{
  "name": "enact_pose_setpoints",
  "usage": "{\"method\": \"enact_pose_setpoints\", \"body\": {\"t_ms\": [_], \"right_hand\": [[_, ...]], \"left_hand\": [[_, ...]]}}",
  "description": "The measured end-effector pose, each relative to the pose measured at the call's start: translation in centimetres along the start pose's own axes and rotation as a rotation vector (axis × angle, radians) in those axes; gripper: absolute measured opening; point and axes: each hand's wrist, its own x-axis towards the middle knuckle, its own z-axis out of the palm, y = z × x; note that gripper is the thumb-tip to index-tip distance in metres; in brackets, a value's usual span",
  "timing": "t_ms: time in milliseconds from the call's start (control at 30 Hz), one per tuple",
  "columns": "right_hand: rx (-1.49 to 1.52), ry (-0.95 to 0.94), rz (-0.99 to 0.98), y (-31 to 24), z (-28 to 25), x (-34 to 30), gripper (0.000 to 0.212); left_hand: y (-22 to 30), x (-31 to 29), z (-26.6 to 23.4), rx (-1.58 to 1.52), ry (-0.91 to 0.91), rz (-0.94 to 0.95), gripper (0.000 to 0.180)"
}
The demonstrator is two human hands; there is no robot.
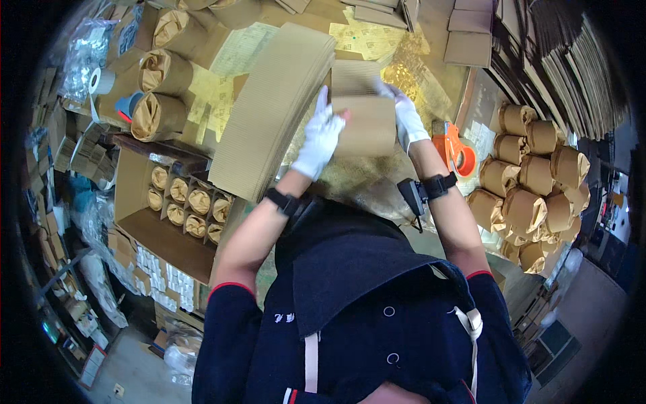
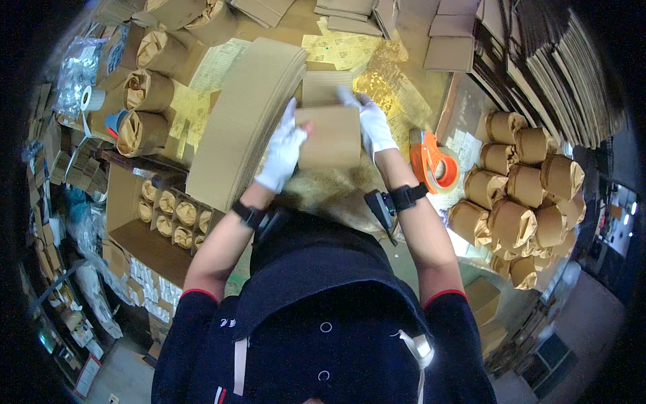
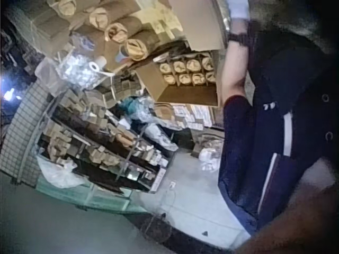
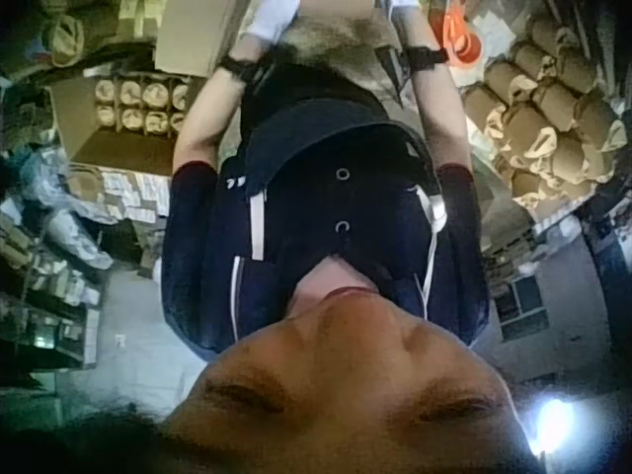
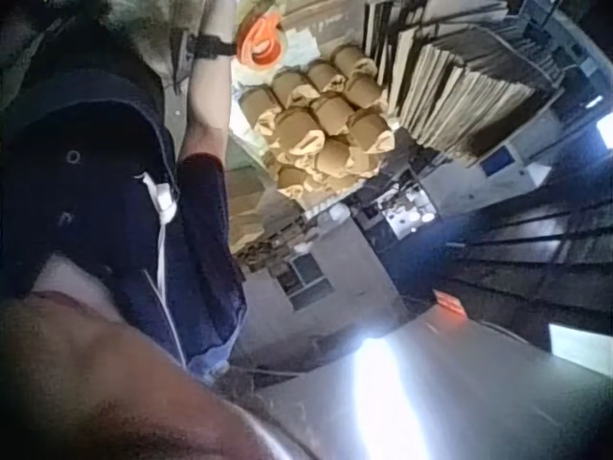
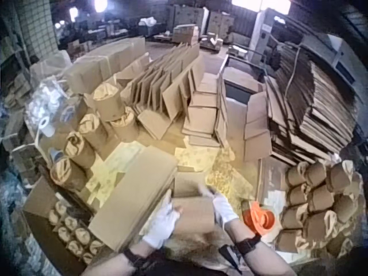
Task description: The person wraps several cylindrical objects in brown paper, secures them with tape, and then packs them into a large cardboard box.
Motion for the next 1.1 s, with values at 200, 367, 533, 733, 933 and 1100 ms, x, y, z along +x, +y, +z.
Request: {"method": "enact_pose_setpoints", "body": {"t_ms": [200, 367, 533, 733, 933, 1100], "right_hand": [[-0.277, 0.328, -0.141, -0.1, 2.7, -3.5, 0.087], [-0.461, 0.383, -0.309, 0.2, 2.7, -2.4, 0.050], [-0.116, 0.112, -0.578, 0.2, -1.0, -1.9, 0.042], [-1.509, 0.495, -0.576, 2.2, -14.4, -9.3, 0.041], [-1.567, 0.590, -0.492, 9.2, -17.2, -8.7, 0.067], [0.339, -0.074, 0.022, 1.8, -16.2, -15.8, 0.050]], "left_hand": [[1.9, 2.2, 1.3, 0.005, 0.102, -0.329, 0.040], [-2.2, -0.1, -0.8, 0.049, 0.017, -0.043, 0.035], [3.1, -3.0, -0.5, 0.769, -0.208, 0.609, 0.033], [2.9, -4.3, 1.0, 0.890, -0.320, 0.460, 0.064], [5.2, -5.5, 3.9, 1.139, -0.378, 0.192, 0.100], [4.6, -6.1, 3.5, 1.116, -0.368, 0.229, 0.102]]}}
